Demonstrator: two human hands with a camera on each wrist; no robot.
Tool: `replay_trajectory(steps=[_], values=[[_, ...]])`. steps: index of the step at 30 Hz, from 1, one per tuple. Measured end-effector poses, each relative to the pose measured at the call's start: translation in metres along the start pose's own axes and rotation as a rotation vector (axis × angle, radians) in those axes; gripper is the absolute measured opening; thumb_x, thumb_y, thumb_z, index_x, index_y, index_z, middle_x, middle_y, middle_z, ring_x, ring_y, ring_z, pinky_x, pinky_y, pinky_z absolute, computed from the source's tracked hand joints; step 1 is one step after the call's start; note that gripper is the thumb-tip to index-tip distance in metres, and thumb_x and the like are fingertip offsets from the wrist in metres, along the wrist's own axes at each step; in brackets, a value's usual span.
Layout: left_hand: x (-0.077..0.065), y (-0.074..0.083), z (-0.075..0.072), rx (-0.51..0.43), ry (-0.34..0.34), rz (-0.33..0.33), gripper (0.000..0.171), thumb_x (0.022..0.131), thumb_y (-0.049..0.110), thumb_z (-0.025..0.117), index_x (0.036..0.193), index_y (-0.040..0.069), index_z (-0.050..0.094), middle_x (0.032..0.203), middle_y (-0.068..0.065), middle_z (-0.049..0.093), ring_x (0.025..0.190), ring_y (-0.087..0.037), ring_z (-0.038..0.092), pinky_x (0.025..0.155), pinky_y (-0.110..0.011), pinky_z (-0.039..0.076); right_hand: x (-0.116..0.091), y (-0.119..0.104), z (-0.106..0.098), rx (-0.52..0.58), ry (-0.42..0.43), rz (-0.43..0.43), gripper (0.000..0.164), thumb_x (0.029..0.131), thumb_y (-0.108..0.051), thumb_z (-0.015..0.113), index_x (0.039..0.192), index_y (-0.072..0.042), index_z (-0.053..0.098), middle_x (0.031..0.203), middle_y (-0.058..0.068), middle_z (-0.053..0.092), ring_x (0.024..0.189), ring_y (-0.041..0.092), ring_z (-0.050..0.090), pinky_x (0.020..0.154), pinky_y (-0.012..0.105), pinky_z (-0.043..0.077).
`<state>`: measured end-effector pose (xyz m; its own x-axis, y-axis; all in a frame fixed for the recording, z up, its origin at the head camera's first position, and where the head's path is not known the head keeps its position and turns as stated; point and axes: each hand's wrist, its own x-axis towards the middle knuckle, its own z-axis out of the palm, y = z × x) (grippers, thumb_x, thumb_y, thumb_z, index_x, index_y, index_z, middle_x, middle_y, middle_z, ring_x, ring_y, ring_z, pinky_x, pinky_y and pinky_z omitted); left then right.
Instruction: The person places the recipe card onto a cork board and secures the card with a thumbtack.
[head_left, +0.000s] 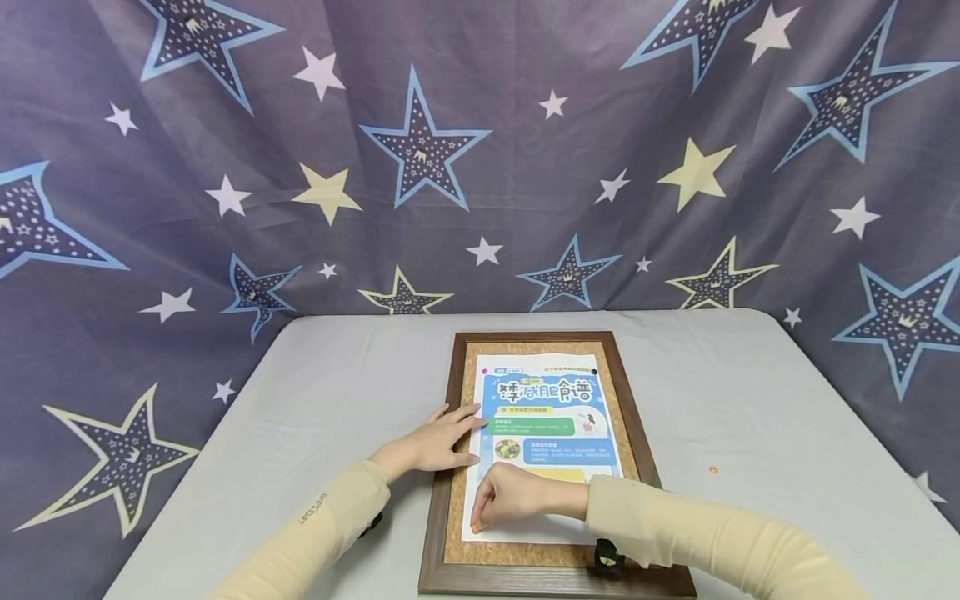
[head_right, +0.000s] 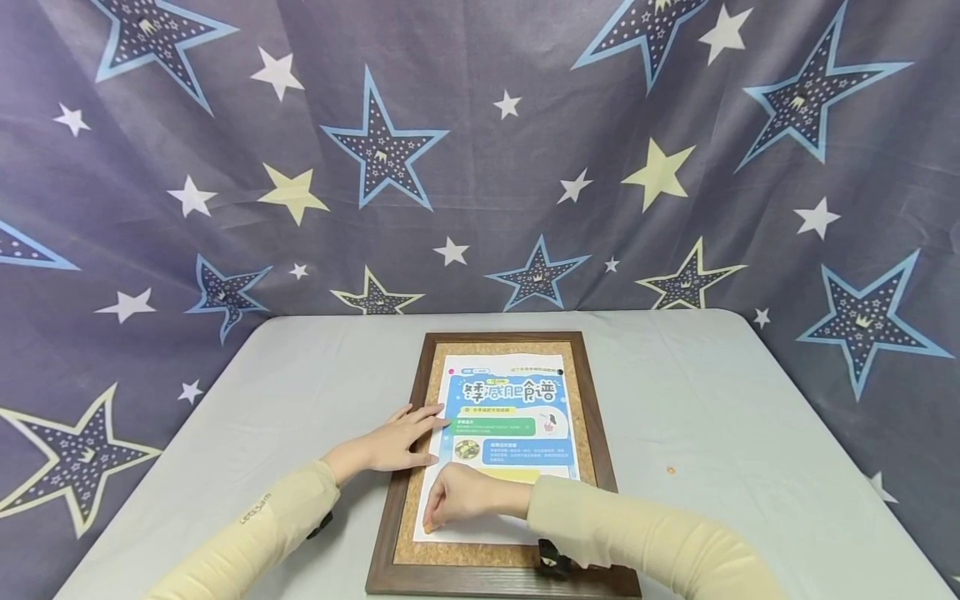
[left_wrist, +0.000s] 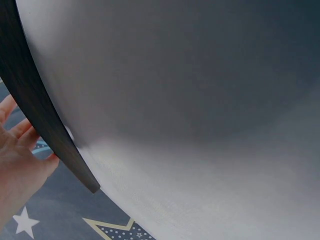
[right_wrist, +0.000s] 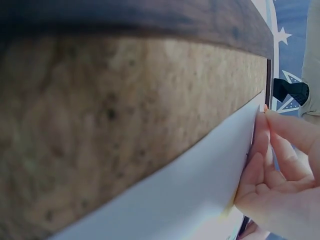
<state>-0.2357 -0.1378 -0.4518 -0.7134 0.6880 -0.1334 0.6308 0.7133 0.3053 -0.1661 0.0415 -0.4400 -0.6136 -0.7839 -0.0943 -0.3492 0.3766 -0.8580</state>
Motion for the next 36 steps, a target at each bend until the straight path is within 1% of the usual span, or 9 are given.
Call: replay_trajectory(steps=[5,9,15,20,24,29,32,36], values=[[0.0,-0.001,0.001,0.005,0.003,-0.001,0.059,0.085,0.041,0.052,0.135,0.013,0.037,0.144,-0.011,0.022,0.132,-0.026,0.02,0.106,-0.049,0.007,0.001,0.001,0.001,-0.027,0.012,0.016,0.01,0.07,0.009,0.063,0.068,0.003,0.07,0.061,0.009,0.066,0.044,-0.004,0.047,0.042,0.008,0.035],[0.0,-0.001,0.0,0.001,0.002,-0.004,0.058,0.085,0.04,0.053,0.134,0.013,0.038,0.144,-0.011,0.022,0.132,-0.026,0.02,0.106,-0.049,0.007,0.001,0.003,0.002,-0.057,0.022,0.019,0.01,0.07,0.009,0.063,0.067,0.002,0.07,0.061,0.008,0.066,0.044,-0.005,0.045,0.042,0.008,0.034],[0.0,0.0,0.0,0.004,-0.001,-0.004,0.058,0.085,0.041,0.052,0.134,0.013,0.038,0.144,-0.011,0.022,0.132,-0.026,0.02,0.106,-0.049,0.007,0.002,0.003,0.001,-0.056,0.025,0.01,0.009,0.07,0.009,0.063,0.068,0.002,0.07,0.062,0.008,0.066,0.044,-0.005,0.046,0.043,0.008,0.035],[-0.001,0.0,-0.001,0.0,0.001,-0.003,0.058,0.085,0.04,0.053,0.134,0.013,0.038,0.144,-0.012,0.022,0.132,-0.027,0.021,0.106,-0.05,0.007,0.002,0.004,-0.001,-0.014,-0.005,-0.019,0.006,0.072,0.006,0.064,0.071,0.004,0.069,0.065,0.01,0.067,0.046,-0.005,0.048,0.045,0.009,0.038],[-0.001,0.0,-0.001,0.002,0.0,-0.007,0.058,0.085,0.041,0.052,0.134,0.013,0.038,0.144,-0.011,0.022,0.132,-0.026,0.021,0.106,-0.049,0.008,0.001,0.006,-0.005,0.039,-0.049,-0.043,0.006,0.074,0.005,0.064,0.075,0.005,0.069,0.07,0.012,0.067,0.052,-0.003,0.053,0.05,0.01,0.042],[0.0,0.001,-0.001,0.002,-0.003,-0.011,0.058,0.085,0.041,0.052,0.134,0.013,0.038,0.144,-0.011,0.022,0.132,-0.026,0.021,0.106,-0.049,0.007,-0.002,0.007,-0.009,0.102,-0.086,-0.04,0.008,0.075,0.006,0.062,0.079,0.006,0.068,0.075,0.014,0.067,0.058,0.001,0.056,0.055,0.013,0.046],[0.0,0.001,-0.001,0.002,-0.005,-0.016,0.059,0.085,0.041,0.053,0.135,0.013,0.037,0.144,-0.011,0.022,0.132,-0.026,0.021,0.107,-0.049,0.007,-0.004,0.009,-0.012,0.081,-0.087,-0.041,0.01,0.075,0.006,0.061,0.082,0.005,0.068,0.076,0.011,0.068,0.06,0.0,0.056,0.058,0.015,0.048],[0.0,0.001,-0.001,0.004,-0.008,-0.025,0.06,0.085,0.042,0.053,0.135,0.014,0.037,0.145,-0.01,0.021,0.132,-0.025,0.02,0.107,-0.048,0.006,-0.009,0.012,-0.016,0.034,-0.068,-0.036,0.01,0.076,0.004,0.062,0.084,0.003,0.068,0.078,0.008,0.067,0.063,-0.002,0.056,0.063,0.016,0.049]])
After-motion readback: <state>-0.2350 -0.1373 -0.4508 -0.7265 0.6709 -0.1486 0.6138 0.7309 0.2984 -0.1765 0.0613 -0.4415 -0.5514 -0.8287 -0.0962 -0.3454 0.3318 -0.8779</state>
